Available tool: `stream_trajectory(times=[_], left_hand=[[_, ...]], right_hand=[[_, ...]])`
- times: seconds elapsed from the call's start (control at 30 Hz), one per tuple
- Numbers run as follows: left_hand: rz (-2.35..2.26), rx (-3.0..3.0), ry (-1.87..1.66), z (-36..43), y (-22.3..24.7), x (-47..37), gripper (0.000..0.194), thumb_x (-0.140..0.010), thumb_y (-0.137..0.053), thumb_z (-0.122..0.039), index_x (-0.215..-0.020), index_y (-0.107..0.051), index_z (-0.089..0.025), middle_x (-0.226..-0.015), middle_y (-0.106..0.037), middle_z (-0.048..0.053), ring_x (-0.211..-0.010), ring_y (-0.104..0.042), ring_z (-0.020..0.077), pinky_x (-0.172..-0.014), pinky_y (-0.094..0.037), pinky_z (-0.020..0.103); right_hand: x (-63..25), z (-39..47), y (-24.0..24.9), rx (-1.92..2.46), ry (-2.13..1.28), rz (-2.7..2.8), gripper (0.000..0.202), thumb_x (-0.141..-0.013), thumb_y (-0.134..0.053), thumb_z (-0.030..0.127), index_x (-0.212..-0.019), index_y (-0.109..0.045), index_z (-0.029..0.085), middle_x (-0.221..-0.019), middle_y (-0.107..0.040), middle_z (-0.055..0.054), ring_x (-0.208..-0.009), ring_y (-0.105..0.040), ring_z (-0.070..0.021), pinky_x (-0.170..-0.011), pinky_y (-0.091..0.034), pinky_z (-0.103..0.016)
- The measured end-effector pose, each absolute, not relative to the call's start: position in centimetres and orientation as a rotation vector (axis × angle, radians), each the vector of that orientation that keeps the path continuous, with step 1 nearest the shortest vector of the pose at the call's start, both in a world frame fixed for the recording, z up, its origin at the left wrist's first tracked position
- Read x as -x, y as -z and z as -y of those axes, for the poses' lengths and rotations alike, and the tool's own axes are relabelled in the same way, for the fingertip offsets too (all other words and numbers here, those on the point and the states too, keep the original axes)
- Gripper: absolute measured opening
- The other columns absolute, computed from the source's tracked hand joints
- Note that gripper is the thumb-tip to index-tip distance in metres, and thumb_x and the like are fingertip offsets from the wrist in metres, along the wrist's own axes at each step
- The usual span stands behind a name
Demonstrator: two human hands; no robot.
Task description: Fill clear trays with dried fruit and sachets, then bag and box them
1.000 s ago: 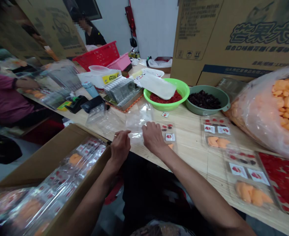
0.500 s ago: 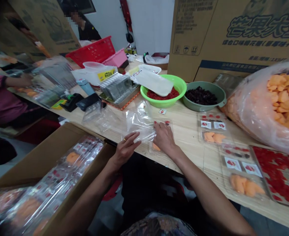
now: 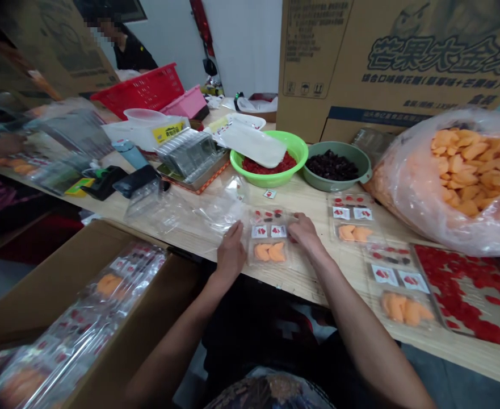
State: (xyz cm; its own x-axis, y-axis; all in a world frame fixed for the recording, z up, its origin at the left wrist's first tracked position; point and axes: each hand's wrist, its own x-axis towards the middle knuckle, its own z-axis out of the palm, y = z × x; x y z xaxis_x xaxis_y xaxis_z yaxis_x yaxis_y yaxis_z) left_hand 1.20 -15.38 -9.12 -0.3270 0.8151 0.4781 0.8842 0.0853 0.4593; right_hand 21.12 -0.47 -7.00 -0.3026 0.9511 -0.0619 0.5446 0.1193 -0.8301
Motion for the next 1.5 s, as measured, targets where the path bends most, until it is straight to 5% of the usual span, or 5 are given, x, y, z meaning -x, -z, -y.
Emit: stream_trajectory(times=[0.4, 0.63, 1.0, 1.33, 1.5], left_hand=[[2.181, 1.701, 1.011, 15.0, 6.0, 1.0, 0.061, -0.087, -0.04, 0.003, -0.143, -0.057, -0.014, -0.148, -0.058, 0.017, -0.138, -0.055, 0.0278, -0.115, -0.049, 0.046], [1.761, 1.671, 0.996, 14.4, 1.7, 1.3, 0.058, -0.096, -0.037, -0.004, -0.154, -0.043, -0.012, -0.155, -0.049, 0.02, -0.147, -0.044, 0.0285, -0.119, -0.04, 0.046], [1.749, 2.104, 0.582, 12.5, 4.1, -1.5, 0.04, -0.094, -0.047, -0.004, -0.128, -0.067, -0.013, -0.127, -0.072, 0.013, -0.099, -0.07, 0.0236, -0.091, -0.055, 0.039], [1.435, 1.775, 1.236, 9.2, -6.9, -2.0, 0.041, -0.098, -0.044, -0.012, -0.133, -0.065, -0.018, -0.123, -0.07, 0.01, -0.119, -0.064, 0.02, -0.107, -0.051, 0.037], [1.437, 1.607, 1.544, 10.7, -4.2, -4.7, 0.042, -0.103, -0.046, -0.022, -0.144, -0.055, -0.022, -0.133, -0.06, 0.012, -0.12, -0.061, 0.021, -0.093, -0.06, 0.033]], right_hand=[[-19.0, 2.3, 4.9, 1.337, -1.967, 1.196, 0.014, -0.06, -0.064, 0.011, -0.073, -0.063, 0.014, -0.051, -0.048, 0.003, -0.045, -0.036, -0.0076, -0.041, -0.023, -0.02], [-26.2, 1.6, 2.2, 1.111, -2.187, 1.074, 0.036, -0.062, -0.08, 0.014, -0.098, -0.074, 0.015, -0.073, -0.062, 0.0, -0.054, -0.044, -0.007, -0.047, -0.037, -0.019], [-28.3, 8.3, 0.6, 1.009, -2.581, 1.15, 0.051, -0.062, -0.094, 0.028, -0.108, -0.076, 0.014, -0.087, -0.068, -0.004, -0.063, -0.055, -0.0092, -0.053, -0.041, -0.019], [-27.2, 8.6, -3.5, 0.815, -2.565, 1.162, 0.043, -0.067, -0.09, 0.025, -0.106, -0.077, 0.015, -0.084, -0.063, -0.002, -0.063, -0.043, -0.0067, -0.05, -0.029, -0.018], [-29.2, 9.2, -3.5, 0.776, -2.553, 1.192, 0.049, -0.072, -0.089, 0.032, -0.116, -0.075, 0.016, -0.077, -0.055, 0.001, -0.06, -0.038, -0.0056, -0.05, -0.025, -0.017]])
